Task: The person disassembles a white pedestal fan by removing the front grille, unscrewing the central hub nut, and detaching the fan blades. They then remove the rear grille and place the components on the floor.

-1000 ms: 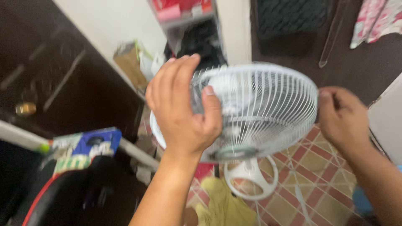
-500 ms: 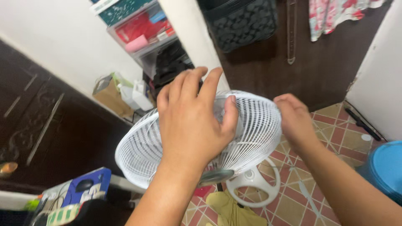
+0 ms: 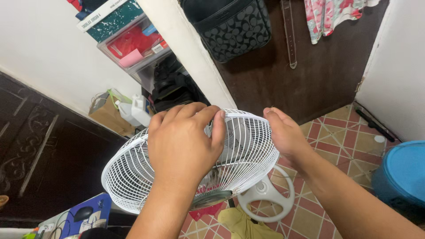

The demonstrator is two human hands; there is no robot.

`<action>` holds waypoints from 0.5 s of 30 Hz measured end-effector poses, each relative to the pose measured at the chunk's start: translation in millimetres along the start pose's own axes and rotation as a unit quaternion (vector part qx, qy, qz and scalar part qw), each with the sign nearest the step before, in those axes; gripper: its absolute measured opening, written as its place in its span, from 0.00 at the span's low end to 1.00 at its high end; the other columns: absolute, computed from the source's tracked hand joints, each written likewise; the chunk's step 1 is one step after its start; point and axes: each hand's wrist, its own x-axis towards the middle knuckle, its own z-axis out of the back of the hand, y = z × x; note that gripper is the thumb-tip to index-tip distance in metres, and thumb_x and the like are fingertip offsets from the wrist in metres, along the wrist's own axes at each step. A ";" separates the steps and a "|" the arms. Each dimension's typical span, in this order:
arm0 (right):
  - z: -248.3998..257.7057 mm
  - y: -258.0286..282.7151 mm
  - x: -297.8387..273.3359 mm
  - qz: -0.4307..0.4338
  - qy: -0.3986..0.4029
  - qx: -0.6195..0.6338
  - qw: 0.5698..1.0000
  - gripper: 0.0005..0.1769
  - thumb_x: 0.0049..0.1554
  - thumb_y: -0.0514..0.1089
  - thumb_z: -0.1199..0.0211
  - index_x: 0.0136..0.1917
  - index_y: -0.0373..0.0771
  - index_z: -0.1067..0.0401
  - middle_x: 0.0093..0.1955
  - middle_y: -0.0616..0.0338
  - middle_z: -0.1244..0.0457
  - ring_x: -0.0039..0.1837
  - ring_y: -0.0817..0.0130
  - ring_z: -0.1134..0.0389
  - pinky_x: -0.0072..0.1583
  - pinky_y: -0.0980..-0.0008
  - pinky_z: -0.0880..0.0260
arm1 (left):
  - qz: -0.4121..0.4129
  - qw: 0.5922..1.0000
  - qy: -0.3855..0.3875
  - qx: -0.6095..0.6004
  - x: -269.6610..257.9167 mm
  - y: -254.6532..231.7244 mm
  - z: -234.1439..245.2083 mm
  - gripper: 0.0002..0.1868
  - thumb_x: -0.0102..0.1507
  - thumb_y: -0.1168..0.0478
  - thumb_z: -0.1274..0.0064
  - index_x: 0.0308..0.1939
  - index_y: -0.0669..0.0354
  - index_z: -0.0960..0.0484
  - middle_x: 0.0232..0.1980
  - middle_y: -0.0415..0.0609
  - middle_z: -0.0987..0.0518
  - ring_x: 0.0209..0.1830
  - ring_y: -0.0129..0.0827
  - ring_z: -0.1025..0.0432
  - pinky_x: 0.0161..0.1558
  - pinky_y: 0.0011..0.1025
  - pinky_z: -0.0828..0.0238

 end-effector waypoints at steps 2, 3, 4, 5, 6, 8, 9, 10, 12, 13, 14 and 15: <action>0.9 0.8 1.2 -0.012 0.004 0.016 1.000 0.14 0.67 0.50 0.53 0.49 0.39 0.32 0.40 0.63 0.35 0.41 0.76 0.35 0.46 0.70 0.32 | 0.001 1.000 0.003 0.001 1.0 0.1 0.3 0.10 0.64 0.52 0.44 0.35 0.49 0.10 0.40 0.40 0.14 0.46 0.38 0.22 0.49 0.41 0.35; 2.0 0.2 1.9 -0.019 0.005 0.024 1.000 0.15 0.67 0.50 0.53 0.49 0.39 0.33 0.40 0.62 0.35 0.42 0.75 0.35 0.46 0.70 0.31 | 0.002 1.000 0.005 0.000 0.9 0.1 0.2 0.10 0.64 0.52 0.44 0.35 0.49 0.10 0.41 0.40 0.14 0.46 0.38 0.22 0.49 0.41 0.35; 3.3 -0.9 2.9 -0.016 0.009 0.028 0.999 0.15 0.67 0.50 0.53 0.49 0.38 0.32 0.41 0.62 0.35 0.42 0.75 0.35 0.47 0.70 0.31 | 0.003 1.000 0.006 0.001 0.6 0.1 0.2 0.10 0.64 0.52 0.44 0.35 0.49 0.10 0.40 0.40 0.14 0.46 0.38 0.22 0.49 0.41 0.35; 4.7 -1.6 4.5 -0.012 0.014 0.032 0.999 0.15 0.67 0.50 0.53 0.50 0.38 0.32 0.42 0.62 0.35 0.43 0.75 0.35 0.48 0.70 0.31 | 0.003 1.000 0.006 0.002 0.6 0.2 0.2 0.10 0.64 0.52 0.44 0.35 0.48 0.10 0.40 0.40 0.14 0.46 0.38 0.22 0.49 0.41 0.35; 6.2 -2.5 6.0 -0.009 0.018 0.036 0.999 0.16 0.68 0.50 0.52 0.50 0.37 0.32 0.43 0.62 0.35 0.44 0.75 0.35 0.49 0.70 0.31 | 0.004 1.000 0.007 0.003 0.5 0.2 0.2 0.10 0.64 0.52 0.44 0.35 0.48 0.10 0.40 0.40 0.14 0.46 0.38 0.22 0.49 0.41 0.35; 9.0 -4.4 8.7 -0.006 0.027 0.045 0.999 0.16 0.67 0.50 0.52 0.51 0.37 0.32 0.45 0.62 0.35 0.46 0.75 0.35 0.50 0.70 0.32 | 0.007 1.000 0.009 0.000 0.2 -0.1 0.1 0.10 0.64 0.52 0.44 0.35 0.48 0.10 0.40 0.39 0.14 0.45 0.37 0.22 0.50 0.42 0.35; 10.5 -5.5 9.9 -0.005 0.031 0.049 0.998 0.16 0.67 0.51 0.52 0.51 0.37 0.31 0.45 0.61 0.35 0.47 0.75 0.34 0.51 0.70 0.32 | 0.008 1.000 0.010 -0.002 0.2 0.1 0.1 0.10 0.64 0.52 0.44 0.35 0.48 0.10 0.40 0.39 0.14 0.45 0.37 0.22 0.50 0.42 0.35; 12.1 -6.4 11.0 -0.008 0.026 0.049 0.998 0.16 0.67 0.51 0.52 0.51 0.37 0.31 0.45 0.62 0.35 0.47 0.76 0.35 0.52 0.70 0.32 | 0.007 1.000 0.010 -0.001 0.3 0.4 0.0 0.10 0.64 0.52 0.44 0.35 0.48 0.10 0.40 0.39 0.14 0.45 0.37 0.22 0.50 0.42 0.35; 16.6 -8.0 12.3 -0.015 0.016 0.047 0.999 0.15 0.67 0.51 0.52 0.50 0.39 0.31 0.45 0.63 0.36 0.47 0.76 0.35 0.52 0.71 0.32 | 0.004 1.000 0.007 0.000 -0.1 0.7 -0.8 0.10 0.64 0.52 0.44 0.35 0.48 0.10 0.39 0.38 0.15 0.44 0.36 0.22 0.50 0.41 0.36; 18.5 -8.6 12.5 -0.004 0.040 0.056 0.998 0.15 0.68 0.51 0.52 0.49 0.39 0.32 0.44 0.63 0.37 0.46 0.76 0.36 0.52 0.70 0.32 | 0.004 1.000 0.005 0.001 -0.2 1.1 -1.0 0.10 0.64 0.52 0.44 0.35 0.48 0.10 0.39 0.38 0.15 0.44 0.36 0.22 0.49 0.41 0.36; 21.3 -8.5 12.2 0.006 0.064 0.064 0.996 0.15 0.69 0.52 0.52 0.48 0.39 0.33 0.43 0.64 0.37 0.46 0.75 0.37 0.52 0.69 0.32 | 0.004 1.000 0.002 0.001 -0.3 1.6 -1.1 0.10 0.64 0.52 0.44 0.35 0.48 0.10 0.39 0.38 0.15 0.44 0.37 0.23 0.49 0.41 0.36; 23.0 -8.9 11.9 0.017 0.088 0.073 0.993 0.16 0.70 0.52 0.52 0.47 0.39 0.35 0.42 0.64 0.38 0.46 0.75 0.37 0.52 0.68 0.32 | 0.003 1.000 -0.001 0.002 -0.3 2.0 -1.3 0.10 0.64 0.52 0.44 0.35 0.47 0.10 0.39 0.38 0.15 0.44 0.37 0.23 0.49 0.41 0.36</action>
